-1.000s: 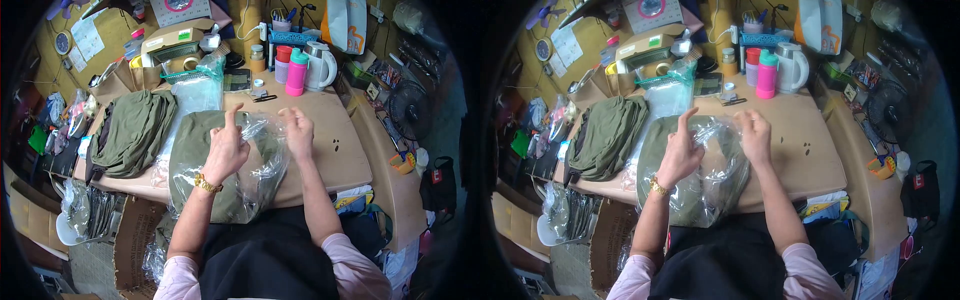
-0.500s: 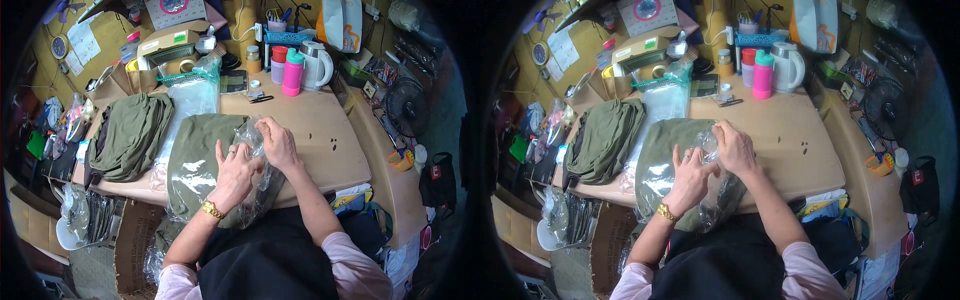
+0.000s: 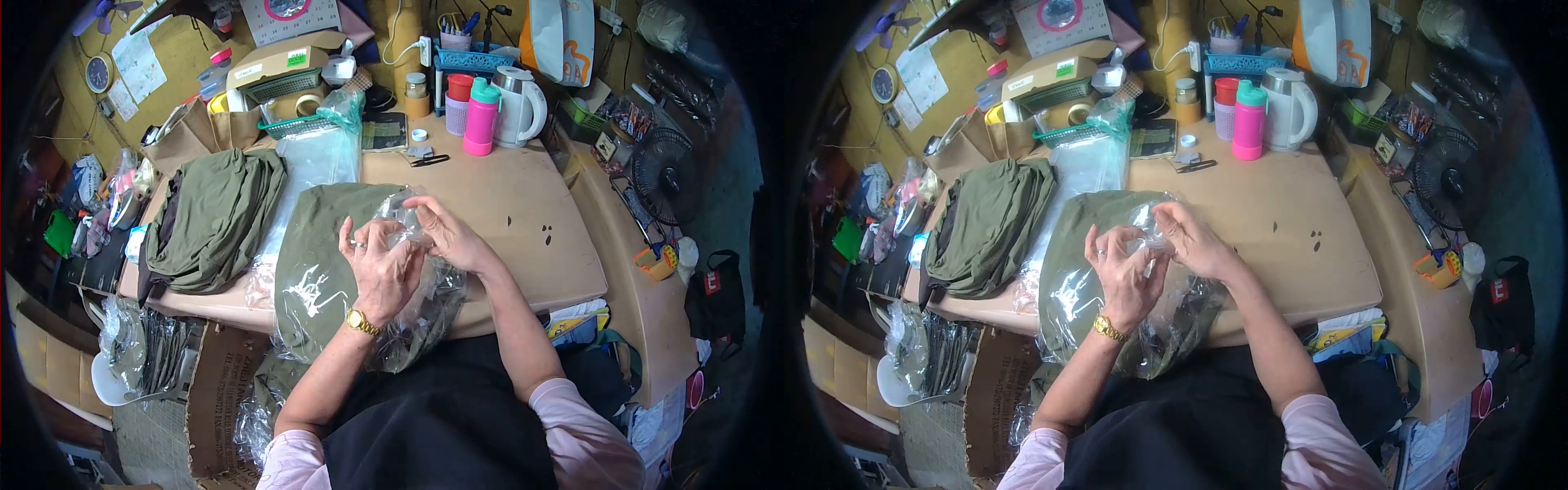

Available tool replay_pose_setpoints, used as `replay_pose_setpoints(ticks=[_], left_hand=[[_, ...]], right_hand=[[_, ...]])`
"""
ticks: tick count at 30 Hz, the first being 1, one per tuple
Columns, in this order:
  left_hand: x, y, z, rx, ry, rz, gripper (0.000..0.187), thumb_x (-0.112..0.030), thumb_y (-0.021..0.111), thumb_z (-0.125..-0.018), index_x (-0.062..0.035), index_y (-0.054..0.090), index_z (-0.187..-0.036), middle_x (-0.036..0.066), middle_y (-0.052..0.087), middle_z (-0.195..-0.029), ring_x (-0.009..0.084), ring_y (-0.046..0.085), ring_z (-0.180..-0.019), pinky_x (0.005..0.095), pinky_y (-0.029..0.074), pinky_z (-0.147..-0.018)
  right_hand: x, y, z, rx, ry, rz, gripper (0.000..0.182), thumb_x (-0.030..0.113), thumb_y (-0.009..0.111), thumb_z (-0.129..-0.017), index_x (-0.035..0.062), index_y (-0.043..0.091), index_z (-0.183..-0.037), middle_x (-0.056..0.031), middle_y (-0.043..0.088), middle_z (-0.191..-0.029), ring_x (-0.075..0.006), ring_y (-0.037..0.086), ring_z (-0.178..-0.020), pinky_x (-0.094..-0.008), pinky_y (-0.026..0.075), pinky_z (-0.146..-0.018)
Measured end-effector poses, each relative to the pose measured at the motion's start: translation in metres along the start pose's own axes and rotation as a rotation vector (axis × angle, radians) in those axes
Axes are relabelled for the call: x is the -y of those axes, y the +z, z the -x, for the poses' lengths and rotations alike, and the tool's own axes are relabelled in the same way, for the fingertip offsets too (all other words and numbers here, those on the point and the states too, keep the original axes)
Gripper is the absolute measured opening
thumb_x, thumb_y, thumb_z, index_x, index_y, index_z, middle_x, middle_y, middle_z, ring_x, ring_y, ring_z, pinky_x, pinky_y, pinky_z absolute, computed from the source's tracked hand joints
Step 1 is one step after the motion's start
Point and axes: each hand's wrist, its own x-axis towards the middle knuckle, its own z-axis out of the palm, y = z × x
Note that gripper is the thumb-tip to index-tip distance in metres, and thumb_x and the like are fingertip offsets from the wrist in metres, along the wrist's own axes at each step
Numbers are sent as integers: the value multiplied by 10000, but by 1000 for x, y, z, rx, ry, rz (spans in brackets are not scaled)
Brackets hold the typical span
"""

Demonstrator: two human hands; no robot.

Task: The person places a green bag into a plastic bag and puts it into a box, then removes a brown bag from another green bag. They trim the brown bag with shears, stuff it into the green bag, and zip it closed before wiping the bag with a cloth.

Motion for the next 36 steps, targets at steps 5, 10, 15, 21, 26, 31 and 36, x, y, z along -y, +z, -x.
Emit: replay_pose_setpoints(ticks=[5,10,15,21,26,31,36], left_hand=[[-5,-8,2,-12,-16,12,172,-85,765,-701,-114,648,-823,102,585,-1121,277,531,-1155,539,198,-1129],[-14,-22,13,64,-52,127,134,-61,746,-718,-89,640,-797,125,567,-1145,309,508,-1143,530,271,-1087],[11,-28,7,259,-456,640,138,-106,726,-857,-29,634,-789,122,526,-1142,238,502,-1097,339,398,-945],[-10,-44,-3,215,-381,502,106,-79,664,-918,6,601,-919,121,522,-1132,172,572,-930,291,492,-766],[-27,-6,26,13,-442,642,521,-57,639,-944,7,410,-1408,109,552,-1203,79,575,-757,228,499,-601],[0,26,53,38,-442,678,456,-86,718,-901,6,576,-1324,35,567,-981,69,542,-746,227,473,-589],[-7,21,47,34,-672,872,207,-78,722,-904,28,722,-1082,4,522,-819,73,562,-653,219,469,-567]], right_hand=[[-5,-6,1,-42,-146,-139,272,89,583,-987,-28,512,-1222,-95,674,-897,-132,652,-786,-283,550,-679],[-3,-5,2,-326,-115,-479,195,9,584,-966,-15,539,-1154,-79,674,-819,-139,649,-691,-259,540,-667],[10,7,27,-134,-455,-241,103,58,674,-905,35,627,-995,-27,624,-808,-102,584,-708,-241,423,-594],[-7,31,30,-297,-778,503,130,26,730,-812,40,697,-938,-54,593,-793,-200,599,-681,-327,453,-580],[-18,51,32,-196,-226,-387,186,168,614,-995,12,714,-979,25,595,-774,-28,529,-611,-216,420,-488],[-40,55,29,-358,-256,-704,196,195,655,-971,12,714,-1007,19,598,-750,-32,531,-615,-177,432,-536],[-35,46,37,-365,-287,-453,146,123,653,-957,-8,702,-1000,-11,613,-790,-83,586,-672,-232,488,-598]])
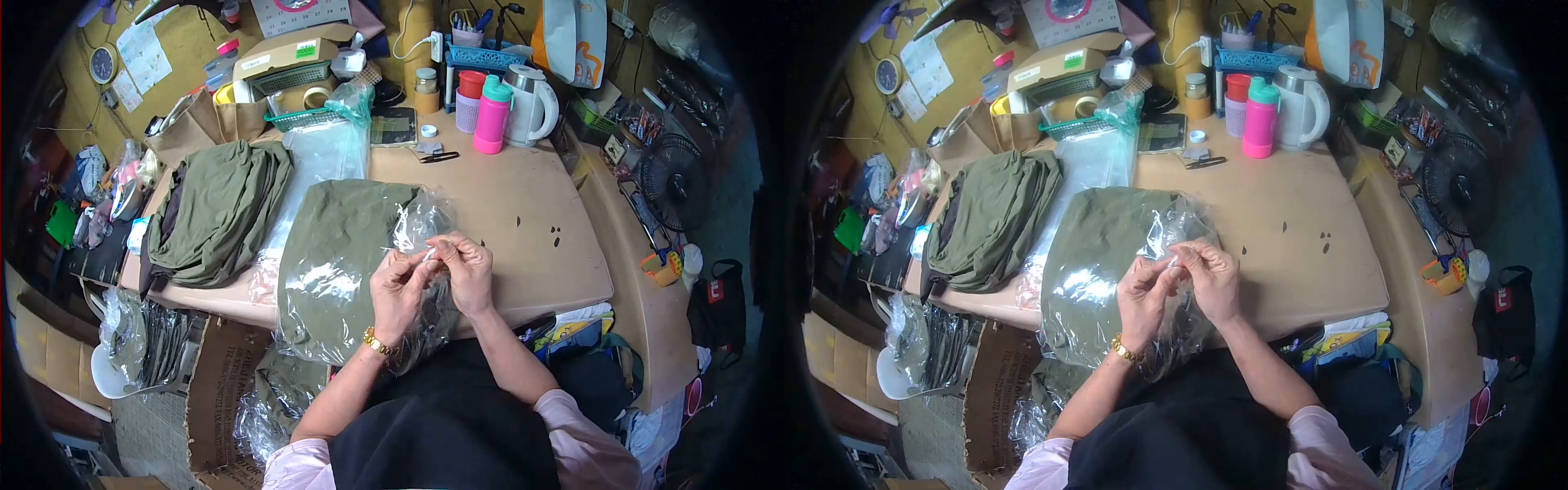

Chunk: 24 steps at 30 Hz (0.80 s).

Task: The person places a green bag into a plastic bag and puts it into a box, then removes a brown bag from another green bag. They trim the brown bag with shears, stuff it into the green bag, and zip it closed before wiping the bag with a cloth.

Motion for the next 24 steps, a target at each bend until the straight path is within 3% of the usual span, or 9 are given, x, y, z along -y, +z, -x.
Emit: replay_pose_setpoints(ticks=[1,3,6,11,13,16,20,22,24], left_hand=[[-7,0,-2,-27,-42,55,167,-87,706,-920,42,728,-1024,9,534,-802,84,595,-645,219,485,-567],[-1,-7,-5,-17,-42,49,163,-90,699,-925,43,726,-1016,11,540,-800,85,603,-645,220,493,-570],[-9,-12,-8,-6,-37,-18,154,-97,683,-939,41,725,-996,14,546,-799,85,608,-639,222,501,-572],[-10,-10,-9,1,-52,-56,147,-105,709,-914,25,727,-980,23,558,-792,94,604,-645,234,499,-590],[-20,-9,-9,26,79,-233,139,-89,722,-887,14,728,-981,38,559,-786,109,604,-649,246,504,-600],[-25,-7,-7,63,238,-473,159,-33,730,-821,-21,731,-980,75,554,-763,157,592,-656,278,493,-590],[-36,-4,-5,47,253,-435,106,-60,722,-831,-1,708,-918,93,571,-779,187,570,-618,298,464,-557],[-36,-3,-3,45,264,-431,111,-59,724,-827,1,705,-918,88,566,-779,180,564,-613,296,465,-558],[-35,-4,-2,89,252,-333,138,-47,717,-807,10,699,-931,83,553,-785,162,561,-632,291,466,-566]], right_hand=[[7,0,-1,0,-2,1,146,123,653,-957,-8,702,-1000,-11,613,-790,-83,586,-672,-232,488,-598],[27,2,-1,156,-394,602,138,40,664,-902,-26,686,-1022,-77,618,-866,-184,635,-757,-301,521,-677],[47,-6,2,201,-449,989,170,-23,669,-833,-35,683,-1003,-136,604,-938,-285,633,-829,-359,525,-749],[55,-14,2,336,-268,926,87,-16,682,-800,-32,689,-885,-135,614,-926,-309,621,-808,-389,521,-740],[55,-3,2,197,-827,1049,59,17,695,-810,-3,685,-865,-128,634,-930,-296,625,-790,-373,522,-707],[39,-12,-6,294,-878,1004,40,43,694,-830,18,665,-818,-126,649,-919,-286,622,-740,-347,522,-681],[20,-15,-1,158,-537,791,86,29,711,-842,35,639,-794,-90,648,-859,-186,609,-687,-298,507,-651],[5,-19,-4,30,-168,235,107,5,734,-840,20,632,-814,-43,630,-808,-95,581,-705,-266,489,-640],[4,-22,-4,25,-124,98,114,-28,747,-839,4,640,-862,-13,611,-785,-41,559,-752,-240,474,-632]])
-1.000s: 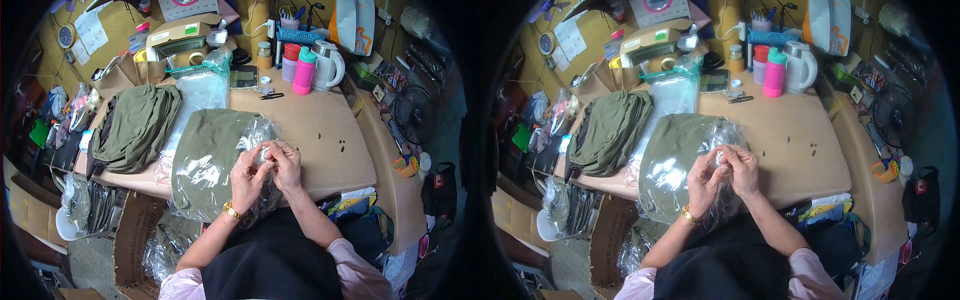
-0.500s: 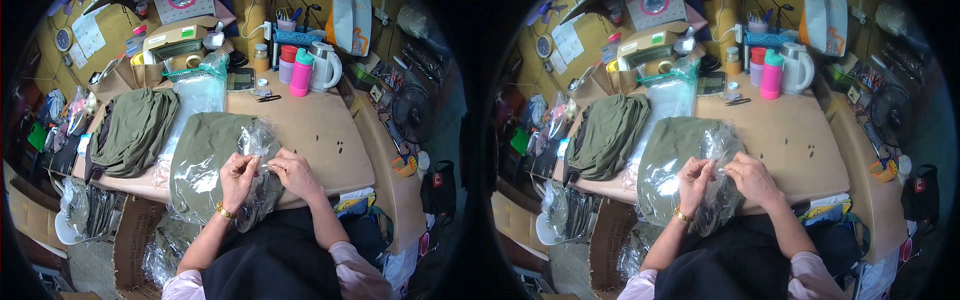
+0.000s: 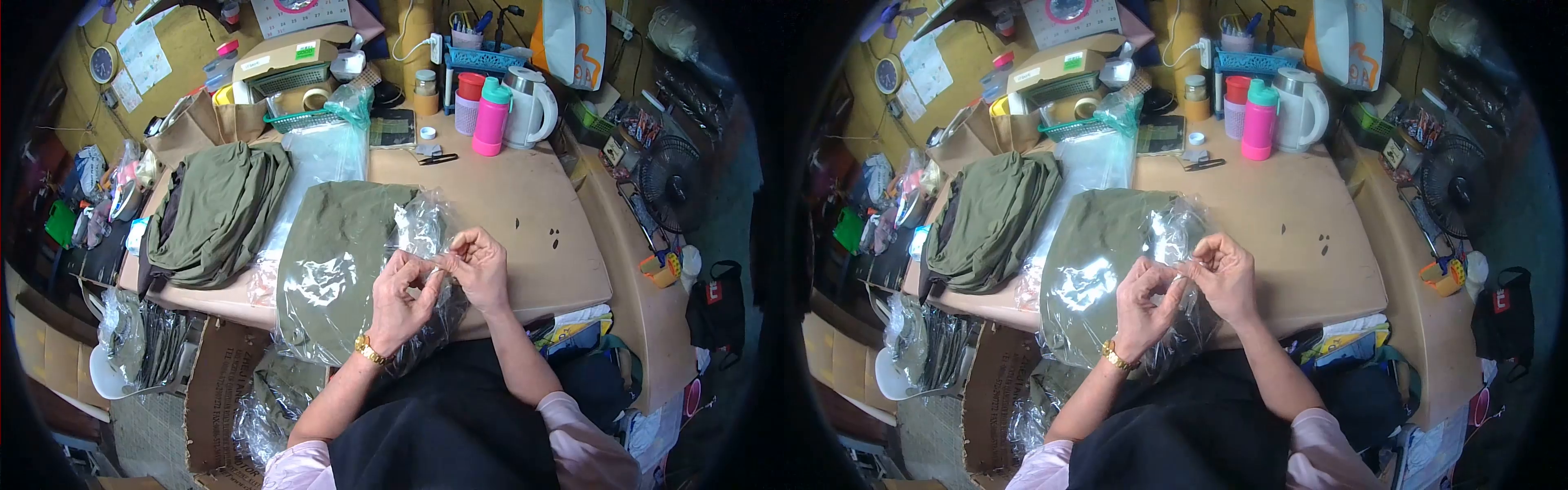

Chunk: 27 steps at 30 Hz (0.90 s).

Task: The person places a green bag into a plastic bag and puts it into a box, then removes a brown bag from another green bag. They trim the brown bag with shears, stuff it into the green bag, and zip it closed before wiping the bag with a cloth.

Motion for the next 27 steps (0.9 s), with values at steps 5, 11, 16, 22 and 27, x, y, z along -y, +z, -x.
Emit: replay_pose_setpoints(ticks=[5,11,16,22,27], left_hand=[[3,-4,1,64,-91,105,135,-6,665,-805,1,689,-938,62,539,-781,136,535,-679,266,462,-610],[-9,-5,0,43,-125,46,141,-13,664,-821,9,657,-960,60,610,-834,108,595,-714,259,504,-647],[7,-7,0,42,-126,41,164,-23,685,-834,-1,624,-984,83,665,-876,127,659,-699,261,536,-659],[-12,-12,-4,68,108,27,319,-4,766,-781,-53,684,-1084,114,623,-1055,167,688,-705,280,556,-604],[9,-9,-8,-2,348,-42,304,12,770,-777,-77,712,-1062,78,649,-893,161,674,-712,285,548,-613]], right_hand=[[21,1,3,95,-98,482,67,-43,725,-838,-36,681,-889,-52,654,-828,-83,606,-740,-237,482,-619],[43,3,4,177,-274,742,60,-11,705,-851,-47,679,-891,-79,667,-861,-135,644,-751,-297,507,-636],[32,-6,2,283,-16,518,62,51,675,-905,-10,666,-902,-9,619,-790,-109,586,-684,-274,468,-599],[34,-18,-8,355,511,-95,135,169,656,-965,56,640,-895,57,561,-750,-4,438,-600,-168,341,-533],[31,-23,-10,375,583,-176,151,169,666,-960,20,651,-943,41,585,-765,-18,464,-607,-179,372,-543]])
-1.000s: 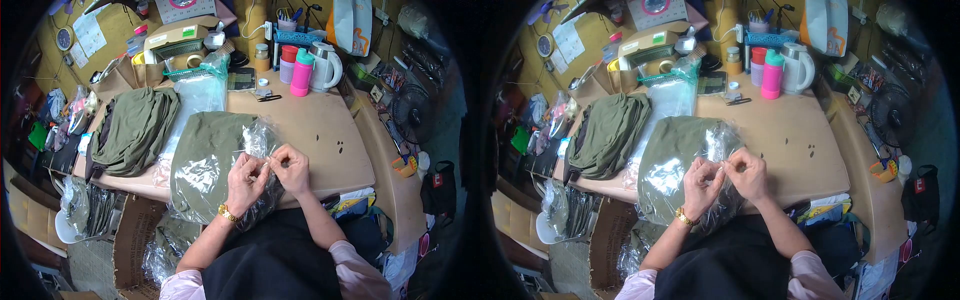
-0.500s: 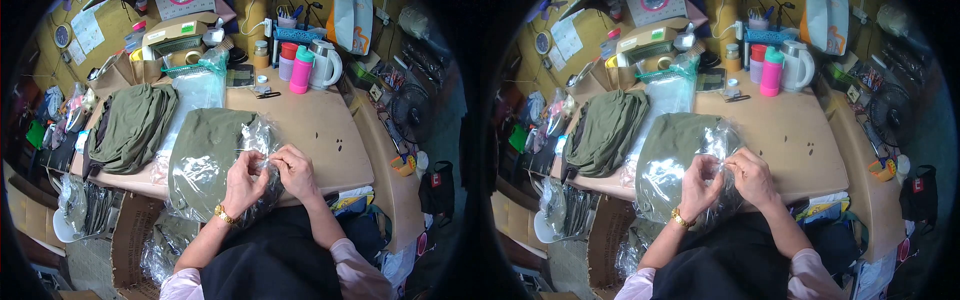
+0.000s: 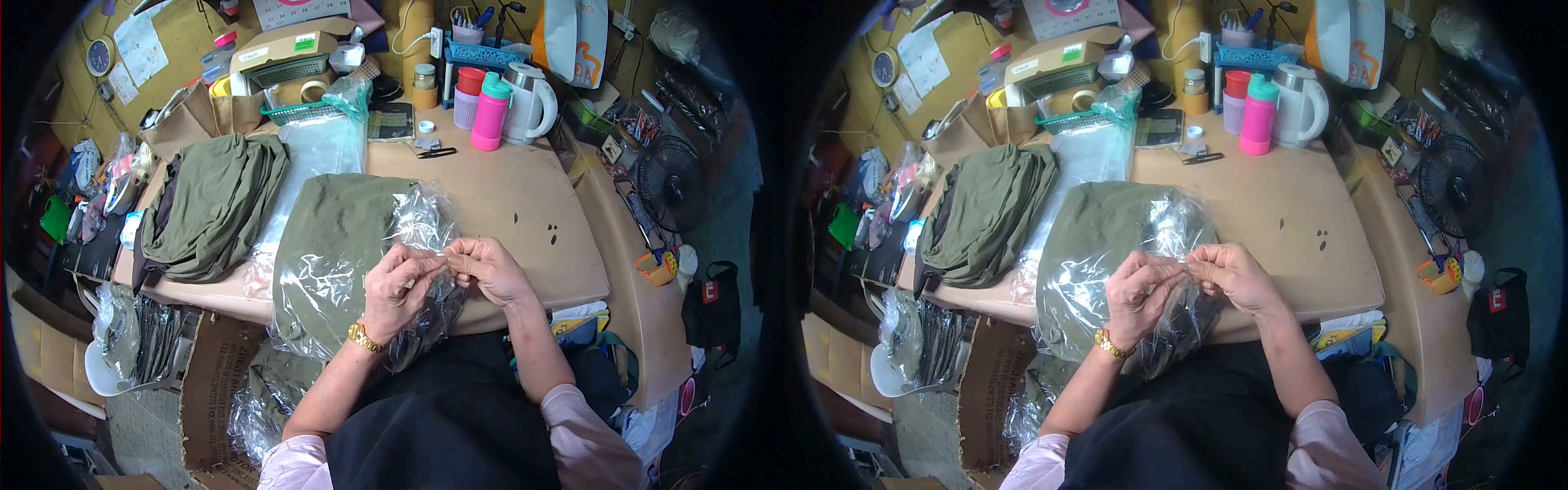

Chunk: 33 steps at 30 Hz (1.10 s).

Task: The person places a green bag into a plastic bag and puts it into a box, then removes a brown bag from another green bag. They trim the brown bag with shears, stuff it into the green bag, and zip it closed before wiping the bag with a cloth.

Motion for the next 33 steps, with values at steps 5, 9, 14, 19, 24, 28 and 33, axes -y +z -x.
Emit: replay_pose_setpoints(ticks=[5,9,14,19,24,28,33], left_hand=[[-1,4,-3,-76,-100,-22,176,73,734,-768,-38,647,-873,90,634,-828,193,636,-729,312,510,-615],[-8,4,-1,-96,-80,-159,164,79,709,-787,-35,618,-862,94,626,-836,198,609,-704,317,489,-590],[-12,-24,-2,3,-172,-177,66,-37,627,-895,-36,618,-960,160,617,-1056,286,615,-924,364,489,-784],[61,-54,41,258,-492,-677,470,-329,531,-988,-78,478,-1382,166,368,-1533,388,257,-1461,602,144,-1173],[78,-41,67,372,-506,-845,609,-429,548,-957,-103,430,-1458,145,319,-1574,365,228,-1480,618,111,-1176],[77,-41,64,408,-530,-843,622,-445,546,-952,-102,432,-1458,146,324,-1573,354,232,-1480,612,111,-1179],[75,-41,62,401,-539,-831,615,-436,557,-946,-102,442,-1450,149,332,-1568,355,235,-1478,606,118,-1181]], right_hand=[[2,3,2,-76,-43,196,94,83,671,-929,11,689,-986,-3,642,-786,-44,524,-633,-198,419,-566],[4,-7,-4,-438,-406,837,109,-18,657,-862,20,706,-952,-80,681,-769,-118,601,-654,-265,480,-609],[27,-55,-4,-1072,-650,932,117,2,586,-905,26,656,-996,-113,694,-871,-182,666,-810,-308,504,-719],[15,-42,45,-587,-95,863,192,186,643,-936,0,612,-970,-127,639,-816,-339,636,-765,-411,496,-713],[-27,-58,29,-916,-235,1376,345,307,723,-885,-24,636,-927,-175,614,-1044,-369,615,-956,-440,492,-823],[-30,-80,9,-661,-133,789,529,396,772,-831,-13,608,-1124,-166,654,-937,-359,643,-901,-452,500,-836],[-40,-75,-13,-718,116,1353,558,427,781,-805,-14,607,-1100,-172,656,-949,-368,631,-942,-464,487,-852]])
